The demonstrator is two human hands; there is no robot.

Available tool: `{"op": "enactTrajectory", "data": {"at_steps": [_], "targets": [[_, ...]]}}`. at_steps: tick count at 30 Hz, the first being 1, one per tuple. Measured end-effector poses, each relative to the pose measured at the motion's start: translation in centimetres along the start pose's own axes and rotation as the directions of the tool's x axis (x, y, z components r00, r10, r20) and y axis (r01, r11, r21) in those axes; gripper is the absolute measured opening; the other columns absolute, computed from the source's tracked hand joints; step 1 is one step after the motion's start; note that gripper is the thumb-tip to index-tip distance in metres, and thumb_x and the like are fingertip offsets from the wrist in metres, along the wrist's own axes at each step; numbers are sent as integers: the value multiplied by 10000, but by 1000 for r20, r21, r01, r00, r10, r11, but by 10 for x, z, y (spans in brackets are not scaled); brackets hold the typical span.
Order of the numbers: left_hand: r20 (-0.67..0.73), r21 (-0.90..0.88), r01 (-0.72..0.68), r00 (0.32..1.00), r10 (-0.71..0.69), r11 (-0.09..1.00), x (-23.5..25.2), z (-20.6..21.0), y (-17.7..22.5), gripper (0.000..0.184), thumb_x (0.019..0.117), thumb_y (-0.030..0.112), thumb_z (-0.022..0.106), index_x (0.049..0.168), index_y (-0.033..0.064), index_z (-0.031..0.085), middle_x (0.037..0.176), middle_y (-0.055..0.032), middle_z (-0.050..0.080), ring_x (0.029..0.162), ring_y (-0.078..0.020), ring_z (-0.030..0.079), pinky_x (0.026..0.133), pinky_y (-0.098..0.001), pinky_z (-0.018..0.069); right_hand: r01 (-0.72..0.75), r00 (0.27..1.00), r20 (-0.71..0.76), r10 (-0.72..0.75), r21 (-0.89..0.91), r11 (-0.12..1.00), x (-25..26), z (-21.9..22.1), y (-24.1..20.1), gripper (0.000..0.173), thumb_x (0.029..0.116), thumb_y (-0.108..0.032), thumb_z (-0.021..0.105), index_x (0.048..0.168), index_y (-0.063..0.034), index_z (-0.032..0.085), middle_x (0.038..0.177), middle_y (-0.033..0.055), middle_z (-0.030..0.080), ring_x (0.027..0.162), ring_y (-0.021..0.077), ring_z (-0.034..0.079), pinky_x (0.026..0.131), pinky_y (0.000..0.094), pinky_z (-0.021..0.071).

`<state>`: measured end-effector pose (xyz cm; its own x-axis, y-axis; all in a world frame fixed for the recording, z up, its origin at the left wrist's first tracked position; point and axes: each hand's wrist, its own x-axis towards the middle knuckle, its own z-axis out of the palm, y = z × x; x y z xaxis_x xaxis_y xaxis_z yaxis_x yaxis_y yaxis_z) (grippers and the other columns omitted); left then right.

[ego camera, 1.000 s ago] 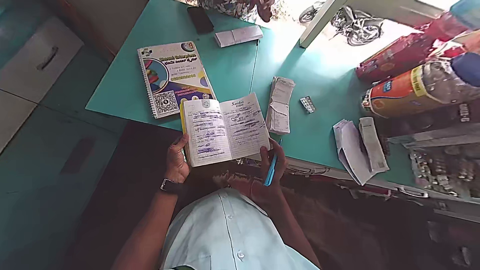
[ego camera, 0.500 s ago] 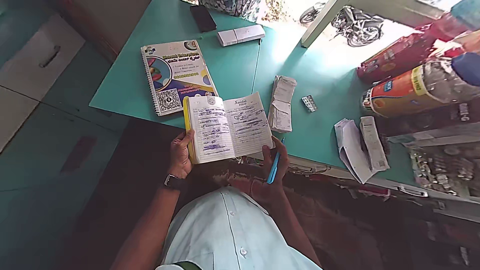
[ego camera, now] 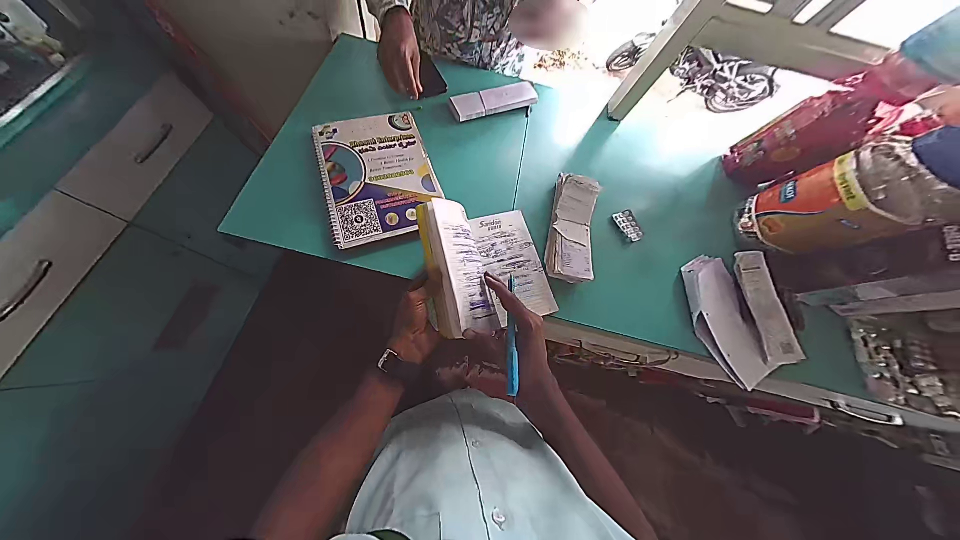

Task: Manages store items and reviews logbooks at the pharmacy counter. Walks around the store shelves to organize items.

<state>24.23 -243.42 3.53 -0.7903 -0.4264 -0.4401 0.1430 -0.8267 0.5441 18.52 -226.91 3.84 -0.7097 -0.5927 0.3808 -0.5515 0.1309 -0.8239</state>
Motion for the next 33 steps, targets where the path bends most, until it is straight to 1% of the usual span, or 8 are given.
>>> {"op": "enactTrajectory", "data": {"at_steps": [5,9,13,16,18,21,28,33], "targets": [[-62,145,-138,987,148,980,3,3,-5,171,1029,68,548,1117,-28,659,942,-165,730,851,-252,732,793,-439,628,-131,945,-310,107,-59,990,4,2,4,410,891,-106,743,1260,57,669,1084,154,748,925,137,734,836,296,610],[-118,230,-186,969,217,955,2,-19,7,162,1024,76,573,1061,-37,682,901,-157,739,810,-237,738,767,-420,635,-111,858,-513,-28,-238,965,-3,-21,11,386,957,-94,661,1276,121,631,1275,254,673,1198,268,674,1027,375,547],[-166,255,-197,956,244,947,1,-36,14,169,1028,83,572,1063,-41,682,891,-150,741,797,-229,741,756,-413,639,60,926,-353,-137,-221,973,-13,-10,-3,266,962,-130,657,1130,65,728,1140,184,747,1114,216,717,963,348,588],[-156,297,-207,953,261,932,0,-40,13,174,1037,97,561,1071,-38,666,895,-137,739,809,-214,741,770,-402,638,46,995,-80,-55,-121,992,-12,21,-7,442,920,-322,742,1223,0,723,1273,174,705,1254,287,646,1068,443,523],[-148,309,-211,953,266,927,-3,-41,15,188,1045,99,546,1062,-46,663,892,-141,742,813,-217,745,778,-404,638,73,997,43,-65,-217,973,-10,40,-4,560,897,-449,751,1296,-59,706,1357,156,666,1329,330,588,1156,501,435],[-127,281,-217,957,261,935,-5,-38,18,204,1055,98,524,1067,-52,662,902,-148,742,823,-222,746,780,-400,639,145,989,42,-139,-353,924,-5,54,3,462,933,-393,708,1285,-93,718,1341,144,679,1301,324,615,1160,501,427],[-104,218,-229,961,255,949,-3,-41,15,183,1041,75,545,1038,-64,663,897,-157,740,816,-229,744,776,-407,639,75,996,-13,-83,-316,946,-3,51,6,353,936,-241,724,1242,-66,736,1319,144,691,1279,295,634,1144,445,461],[-10,469,-332,925,381,819,-5,-37,21,276,954,22,666,1211,-61,610,1004,-139,743,859,-210,756,772,-370,658,50,993,105,-53,26,998,1,43,6,431,923,-243,744,1273,5,701,1351,184,663,1338,292,587,1184,459,419]]}}
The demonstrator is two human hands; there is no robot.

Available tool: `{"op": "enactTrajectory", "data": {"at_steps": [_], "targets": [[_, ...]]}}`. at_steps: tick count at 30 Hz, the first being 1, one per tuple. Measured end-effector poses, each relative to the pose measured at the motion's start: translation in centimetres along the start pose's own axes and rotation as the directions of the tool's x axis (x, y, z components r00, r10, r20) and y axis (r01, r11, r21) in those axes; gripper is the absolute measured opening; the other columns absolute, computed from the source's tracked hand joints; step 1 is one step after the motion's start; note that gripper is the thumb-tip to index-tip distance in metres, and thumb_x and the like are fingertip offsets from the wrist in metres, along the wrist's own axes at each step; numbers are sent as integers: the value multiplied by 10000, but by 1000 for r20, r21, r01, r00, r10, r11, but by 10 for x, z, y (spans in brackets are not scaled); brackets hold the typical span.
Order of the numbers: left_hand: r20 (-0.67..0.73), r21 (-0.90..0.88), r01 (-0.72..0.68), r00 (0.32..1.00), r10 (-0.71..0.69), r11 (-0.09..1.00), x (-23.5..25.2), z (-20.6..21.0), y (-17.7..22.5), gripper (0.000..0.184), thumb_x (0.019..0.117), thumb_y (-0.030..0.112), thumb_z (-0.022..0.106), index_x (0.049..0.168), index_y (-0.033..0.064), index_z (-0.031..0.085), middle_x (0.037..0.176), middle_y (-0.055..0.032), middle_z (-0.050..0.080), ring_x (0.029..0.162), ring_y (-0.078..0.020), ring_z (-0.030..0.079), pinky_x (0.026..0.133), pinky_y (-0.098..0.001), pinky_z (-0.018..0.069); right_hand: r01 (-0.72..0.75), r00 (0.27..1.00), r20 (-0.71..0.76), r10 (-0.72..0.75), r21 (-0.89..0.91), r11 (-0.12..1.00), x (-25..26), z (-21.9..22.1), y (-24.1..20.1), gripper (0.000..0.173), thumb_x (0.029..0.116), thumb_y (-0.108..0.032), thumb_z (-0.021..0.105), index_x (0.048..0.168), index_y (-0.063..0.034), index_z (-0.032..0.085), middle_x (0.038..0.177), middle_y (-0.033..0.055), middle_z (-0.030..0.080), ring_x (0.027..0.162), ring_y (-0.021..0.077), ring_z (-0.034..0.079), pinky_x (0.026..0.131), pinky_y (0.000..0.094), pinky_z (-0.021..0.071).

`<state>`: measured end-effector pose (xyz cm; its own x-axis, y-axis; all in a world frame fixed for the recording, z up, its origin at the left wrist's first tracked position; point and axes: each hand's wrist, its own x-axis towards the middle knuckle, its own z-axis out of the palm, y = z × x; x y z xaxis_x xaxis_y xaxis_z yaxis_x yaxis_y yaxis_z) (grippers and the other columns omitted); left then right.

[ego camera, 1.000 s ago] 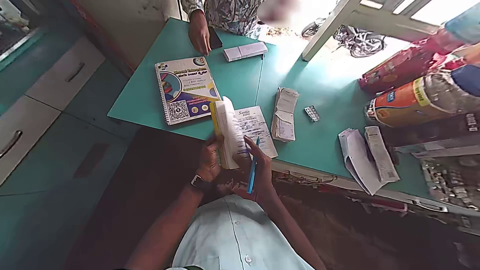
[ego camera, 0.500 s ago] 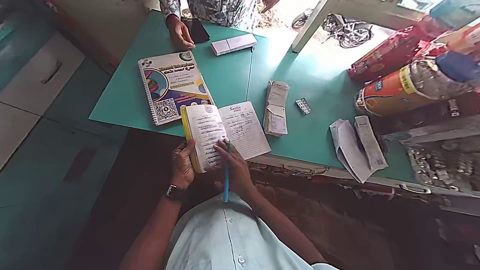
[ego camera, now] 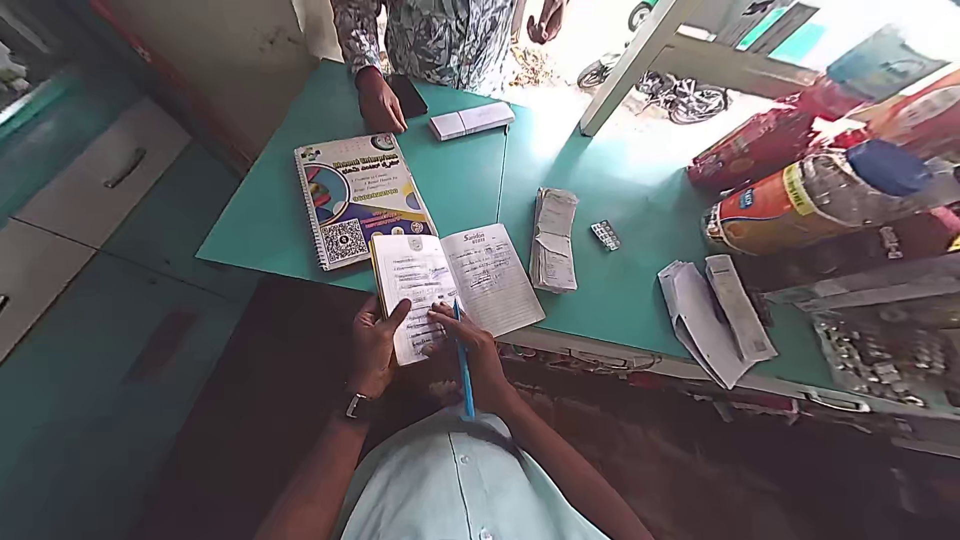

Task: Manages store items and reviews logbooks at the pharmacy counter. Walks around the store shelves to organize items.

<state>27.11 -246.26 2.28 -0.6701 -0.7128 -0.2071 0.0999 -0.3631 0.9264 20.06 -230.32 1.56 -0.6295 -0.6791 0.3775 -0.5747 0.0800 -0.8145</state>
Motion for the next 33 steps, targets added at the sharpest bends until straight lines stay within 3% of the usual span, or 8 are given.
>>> {"op": "enactTrajectory", "data": {"at_steps": [3,6,12,16,19,24,28,33], "targets": [[60,84,-33,998,28,996,4,3,5,527,904,-55,686,1395,-52,496,1153,-137,706,967,-164,736,824,-310,642,-52,994,-95,62,100,994,0,-16,7,393,949,-201,706,1255,46,691,1332,191,670,1289,240,626,1112,389,501],[198,116,-163,970,138,980,0,11,12,438,894,-50,669,1319,-77,565,1082,-104,737,929,-148,739,830,-323,640,-158,951,-272,149,-12,987,0,-43,20,352,957,-153,671,1245,49,688,1254,155,713,1157,164,691,1010,331,550],[562,-70,-572,654,506,817,-24,23,49,290,930,8,672,1220,12,684,1076,24,757,956,-31,719,861,-249,622,-265,870,-470,151,-187,946,15,-79,39,605,962,-252,678,1421,110,520,1426,282,569,1308,319,598,1095,424,486],[445,-96,-543,727,524,834,-30,-3,66,275,923,89,712,1186,169,734,1038,52,772,895,-68,742,801,-268,644,-266,849,-452,272,79,961,25,-76,40,543,977,-203,633,1419,94,526,1380,202,619,1244,147,619,1050,290,503],[224,3,-438,876,427,899,-18,-28,65,317,883,10,693,1194,70,690,1036,-16,766,896,-135,749,791,-308,652,-274,818,-379,432,404,873,43,-67,39,445,905,-102,730,1309,44,615,1114,132,729,976,163,720,870,354,621],[-73,265,-249,958,277,932,26,-76,43,374,907,-40,660,1278,-39,615,1147,-108,701,1006,-135,707,865,-309,619,-299,897,-285,337,170,939,81,-36,46,447,911,-89,688,1344,6,632,979,127,717,795,130,664,743,313,570],[-70,697,-365,822,565,617,37,-88,28,445,946,123,619,1351,-57,578,1158,-179,695,936,-164,659,805,-308,544,-270,932,-264,250,-43,962,107,-29,59,437,927,-115,665,1343,16,634,926,153,723,742,203,658,730,396,558],[178,928,-363,637,750,87,3,-36,28,303,953,172,571,1172,96,766,1329,-225,648,1179,-420,651,968,-533,528,-282,940,-247,235,-178,943,113,-31,63,397,917,-114,685,1302,-19,671,1132,159,742,1002,295,723,902,498,563]]}}
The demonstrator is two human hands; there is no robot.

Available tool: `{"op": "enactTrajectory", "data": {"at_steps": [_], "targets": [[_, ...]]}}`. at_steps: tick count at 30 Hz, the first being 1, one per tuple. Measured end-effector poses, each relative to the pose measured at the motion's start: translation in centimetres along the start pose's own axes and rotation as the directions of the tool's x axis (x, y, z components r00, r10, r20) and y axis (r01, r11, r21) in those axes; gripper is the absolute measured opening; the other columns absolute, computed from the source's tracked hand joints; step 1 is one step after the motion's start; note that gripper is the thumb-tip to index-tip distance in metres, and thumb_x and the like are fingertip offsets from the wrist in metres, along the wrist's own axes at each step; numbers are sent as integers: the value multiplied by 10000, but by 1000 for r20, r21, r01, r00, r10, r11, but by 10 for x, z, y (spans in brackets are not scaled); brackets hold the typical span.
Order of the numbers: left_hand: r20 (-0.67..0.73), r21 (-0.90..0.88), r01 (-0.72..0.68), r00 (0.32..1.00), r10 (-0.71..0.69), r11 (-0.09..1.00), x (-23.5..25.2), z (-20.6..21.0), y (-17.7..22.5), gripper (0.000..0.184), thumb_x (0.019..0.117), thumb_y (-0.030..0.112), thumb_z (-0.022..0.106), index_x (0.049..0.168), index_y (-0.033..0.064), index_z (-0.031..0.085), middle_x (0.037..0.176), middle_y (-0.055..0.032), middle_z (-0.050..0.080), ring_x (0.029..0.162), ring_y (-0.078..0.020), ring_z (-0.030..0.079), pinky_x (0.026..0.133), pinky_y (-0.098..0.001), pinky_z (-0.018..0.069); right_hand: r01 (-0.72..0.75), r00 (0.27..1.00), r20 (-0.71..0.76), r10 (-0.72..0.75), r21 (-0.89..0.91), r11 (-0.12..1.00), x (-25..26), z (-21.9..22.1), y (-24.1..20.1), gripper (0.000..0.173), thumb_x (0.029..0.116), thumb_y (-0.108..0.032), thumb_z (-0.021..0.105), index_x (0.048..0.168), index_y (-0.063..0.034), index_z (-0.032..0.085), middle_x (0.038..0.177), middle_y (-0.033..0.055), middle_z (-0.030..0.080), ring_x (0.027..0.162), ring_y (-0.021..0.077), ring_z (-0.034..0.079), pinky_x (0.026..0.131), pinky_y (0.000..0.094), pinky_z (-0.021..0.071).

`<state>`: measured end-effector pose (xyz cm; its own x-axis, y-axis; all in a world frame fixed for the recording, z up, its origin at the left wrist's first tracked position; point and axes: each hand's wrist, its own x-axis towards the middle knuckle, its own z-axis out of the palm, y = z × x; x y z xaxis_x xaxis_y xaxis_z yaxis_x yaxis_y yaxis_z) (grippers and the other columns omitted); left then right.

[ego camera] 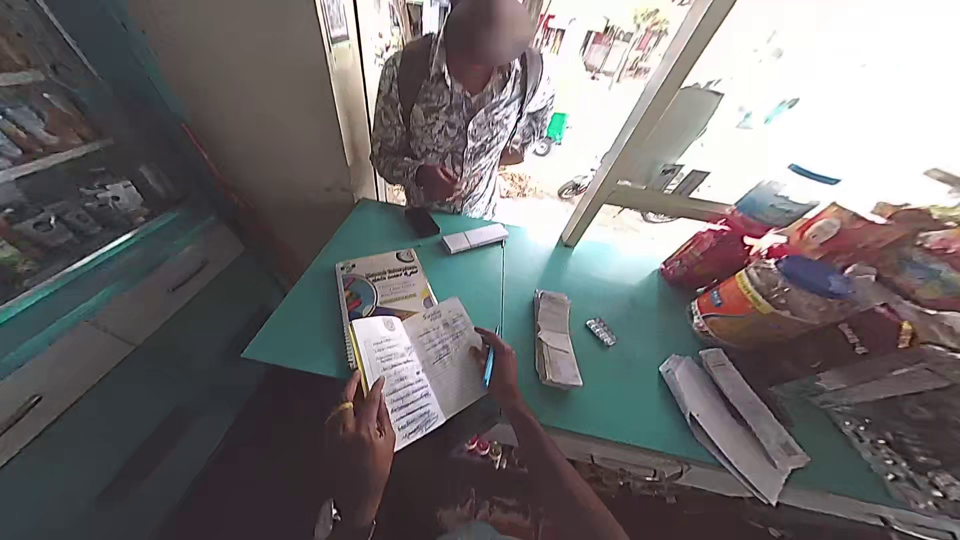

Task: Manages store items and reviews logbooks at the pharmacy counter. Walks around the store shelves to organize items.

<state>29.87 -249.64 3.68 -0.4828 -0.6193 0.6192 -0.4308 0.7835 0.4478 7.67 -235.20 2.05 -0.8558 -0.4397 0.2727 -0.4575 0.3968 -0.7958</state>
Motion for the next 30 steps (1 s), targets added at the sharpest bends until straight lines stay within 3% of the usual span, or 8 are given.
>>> {"op": "enactTrajectory", "data": {"at_steps": [6,11,13,17,19,22,25,30], "targets": [[109,117,63,991,-76,991,15,11,-3,295,923,40,644,1195,75,753,1295,-249,657,1060,-458,685,904,-604,530,55,998,-24,-58,-101,993,-8,10,3,338,944,-117,663,1269,-29,694,1049,164,754,882,311,736,839,516,575],[340,-26,-155,928,154,988,-6,23,29,281,905,51,652,1158,69,773,1233,-193,710,965,-384,737,829,-535,602,31,999,-23,-33,-100,995,-12,13,2,325,957,-127,650,1264,-28,694,1048,168,748,872,308,732,825,501,583],[480,-58,-199,854,202,978,-20,35,53,353,897,52,636,1227,99,753,1351,-169,662,890,-349,752,768,-493,613,12,1000,0,-12,-111,994,-13,9,-2,338,953,-134,656,1275,-35,690,1091,167,745,932,308,733,862,498,576],[791,67,-229,606,88,971,-25,46,84,511,971,97,540,1482,115,547,1601,-135,422,1119,-300,689,939,-402,549,31,998,-53,-33,-42,999,-18,-4,-12,340,968,-186,660,1273,-41,695,1204,142,729,1059,270,718,932,456,566],[793,101,-250,604,74,963,-25,48,89,480,982,63,507,1458,95,569,1600,-131,424,1149,-300,679,940,-401,549,75,991,-124,-58,140,987,-19,-6,-18,278,1006,-157,600,1208,-7,718,1157,123,746,1029,212,732,916,382,593],[785,109,-275,614,87,955,-26,50,90,448,988,63,494,1426,69,588,1581,-94,462,1126,-274,689,932,-386,549,-104,995,59,85,613,783,-21,-1,-28,451,1105,-232,306,1261,78,593,959,162,768,858,247,765,786,397,641],[781,91,-323,610,134,942,-25,51,91,479,914,83,596,1387,8,607,1442,-153,590,1075,-299,701,909,-406,560,-135,991,104,87,692,710,-20,14,-7,599,1094,-338,183,1259,63,596,880,128,734,781,210,722,738,370,615],[769,68,-344,616,170,937,-27,54,89,498,871,80,661,1356,-22,616,1519,-164,518,1051,-294,715,878,-405,572,-13,1000,9,10,667,745,-21,19,3,345,1056,-132,428,980,21,727,708,6,677,624,71,618,608,237,536]]}}
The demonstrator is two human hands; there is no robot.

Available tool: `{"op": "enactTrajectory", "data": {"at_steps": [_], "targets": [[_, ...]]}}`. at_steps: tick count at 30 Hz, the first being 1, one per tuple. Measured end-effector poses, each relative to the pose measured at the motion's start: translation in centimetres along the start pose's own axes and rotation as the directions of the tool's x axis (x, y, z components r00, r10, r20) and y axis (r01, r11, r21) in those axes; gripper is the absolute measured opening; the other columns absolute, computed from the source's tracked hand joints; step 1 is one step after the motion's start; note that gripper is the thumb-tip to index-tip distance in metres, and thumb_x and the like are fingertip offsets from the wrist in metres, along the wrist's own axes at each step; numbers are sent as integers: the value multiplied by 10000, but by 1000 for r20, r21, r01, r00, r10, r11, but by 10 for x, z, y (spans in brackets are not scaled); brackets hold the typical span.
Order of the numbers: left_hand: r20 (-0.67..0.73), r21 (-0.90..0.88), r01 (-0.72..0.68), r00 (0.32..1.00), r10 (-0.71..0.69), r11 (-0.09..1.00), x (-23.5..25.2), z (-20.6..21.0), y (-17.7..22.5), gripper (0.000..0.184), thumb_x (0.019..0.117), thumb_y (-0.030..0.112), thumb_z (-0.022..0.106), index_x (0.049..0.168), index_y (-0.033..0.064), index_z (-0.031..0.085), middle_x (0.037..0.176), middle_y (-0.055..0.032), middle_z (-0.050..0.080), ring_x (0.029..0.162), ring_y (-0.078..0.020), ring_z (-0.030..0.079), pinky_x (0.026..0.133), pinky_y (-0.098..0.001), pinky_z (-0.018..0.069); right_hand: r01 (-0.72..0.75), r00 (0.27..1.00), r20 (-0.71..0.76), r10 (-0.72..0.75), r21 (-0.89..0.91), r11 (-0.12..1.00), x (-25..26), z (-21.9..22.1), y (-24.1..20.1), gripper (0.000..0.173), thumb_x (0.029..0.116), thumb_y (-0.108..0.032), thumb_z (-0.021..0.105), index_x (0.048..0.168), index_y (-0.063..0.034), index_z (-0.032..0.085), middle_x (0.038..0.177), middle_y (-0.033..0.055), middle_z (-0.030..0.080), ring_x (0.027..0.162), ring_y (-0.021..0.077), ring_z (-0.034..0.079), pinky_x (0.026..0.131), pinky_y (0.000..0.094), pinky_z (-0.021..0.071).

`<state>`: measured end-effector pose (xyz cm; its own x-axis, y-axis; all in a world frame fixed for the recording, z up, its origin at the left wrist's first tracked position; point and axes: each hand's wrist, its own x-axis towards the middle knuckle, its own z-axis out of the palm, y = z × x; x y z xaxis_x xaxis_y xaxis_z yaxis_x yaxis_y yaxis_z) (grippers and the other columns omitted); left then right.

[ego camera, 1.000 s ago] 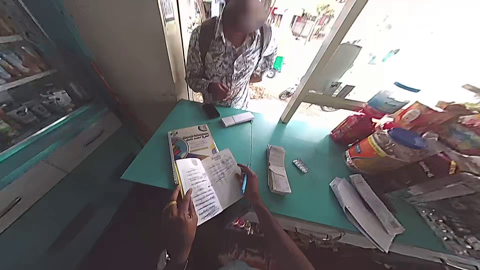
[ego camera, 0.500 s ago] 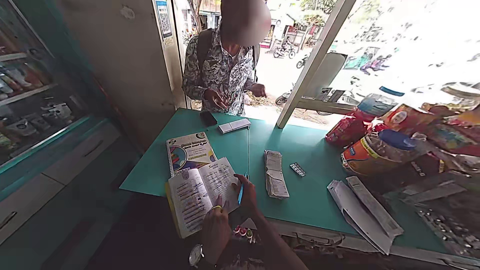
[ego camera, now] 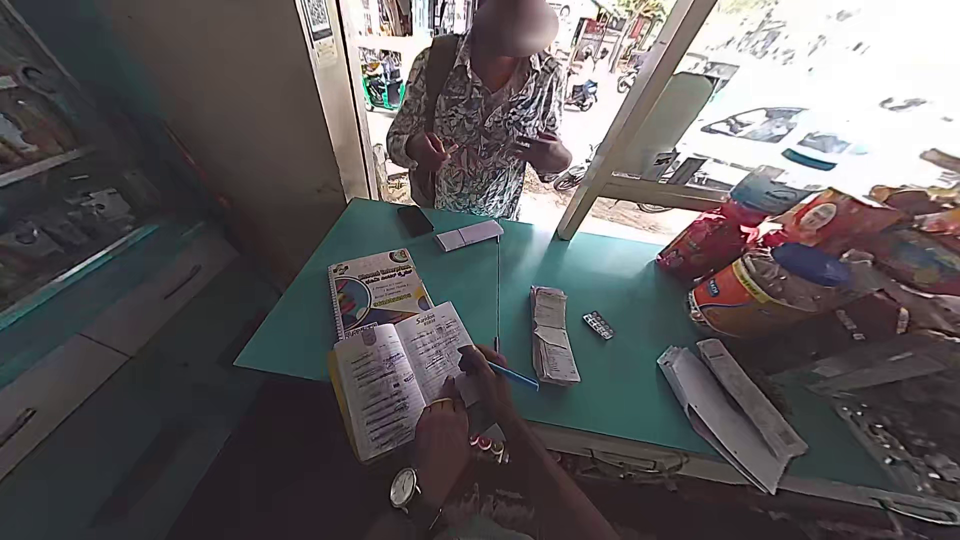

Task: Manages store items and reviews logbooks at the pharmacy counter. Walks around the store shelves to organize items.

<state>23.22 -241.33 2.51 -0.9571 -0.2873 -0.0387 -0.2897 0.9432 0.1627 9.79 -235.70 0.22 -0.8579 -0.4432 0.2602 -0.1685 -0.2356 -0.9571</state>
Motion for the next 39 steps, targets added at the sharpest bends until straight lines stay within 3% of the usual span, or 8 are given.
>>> {"op": "enactTrajectory", "data": {"at_steps": [6,9,18,22,24,26,29,39], "targets": [[76,-81,18,997,-12,997,3,-14,3,459,895,61,623,1340,-50,606,1380,-232,603,1078,-368,686,906,-471,555,110,993,48,-107,-71,991,2,-7,9,251,957,-50,563,1126,87,687,927,86,741,785,113,694,729,290,600],[198,-79,10,980,6,997,0,-22,2,553,911,72,616,1437,-61,505,1596,-215,392,1172,-377,647,943,-485,530,64,997,40,-60,-103,993,-5,-8,6,219,979,-74,553,1062,56,708,849,53,727,737,96,680,700,275,590],[230,-12,-8,973,11,1000,9,-25,5,486,929,18,552,1404,-79,507,1473,-278,499,1111,-395,663,886,-477,551,68,997,31,-66,-92,993,-2,-9,1,164,958,-26,586,1039,30,716,842,66,723,709,126,670,669,282,580],[275,-217,-19,958,79,976,0,-52,-7,454,994,209,565,1397,-1,557,1531,-234,463,1188,-393,631,957,-525,519,82,996,56,-70,-262,961,-10,-9,-6,157,954,-46,611,1023,24,733,836,54,733,704,89,684,672,260,588],[-57,-648,-113,993,100,753,-15,-67,-26,400,1038,334,551,1301,63,681,1360,-98,658,1056,-207,701,925,-373,563,59,998,40,-50,-249,967,-7,-17,-3,173,970,-69,604,1052,23,726,868,63,734,737,107,690,698,290,599],[-237,-970,-237,972,10,59,-23,-72,-42,483,1116,324,300,1224,23,663,1164,-76,733,703,-42,642,622,-197,530,56,998,36,-50,-199,978,-9,-21,-1,174,985,-81,597,1074,13,714,890,53,726,747,113,685,700,306,603],[-116,-744,-17,988,104,-668,-23,-75,-73,1056,915,810,-5,1402,83,585,1277,-230,671,651,-137,651,570,-245,533,73,996,67,-63,-171,983,-10,-18,5,170,986,-103,611,1085,-8,711,903,29,732,764,104,692,707,301,606],[-69,-686,-4,996,60,-727,-18,-64,-83,1095,856,858,-48,1497,162,503,1323,-247,642,701,-179,686,598,-251,560,55,997,67,-42,-207,977,-9,-20,2,158,983,-104,623,1080,-26,720,881,14,730,750,89,688,701,274,595]]}}
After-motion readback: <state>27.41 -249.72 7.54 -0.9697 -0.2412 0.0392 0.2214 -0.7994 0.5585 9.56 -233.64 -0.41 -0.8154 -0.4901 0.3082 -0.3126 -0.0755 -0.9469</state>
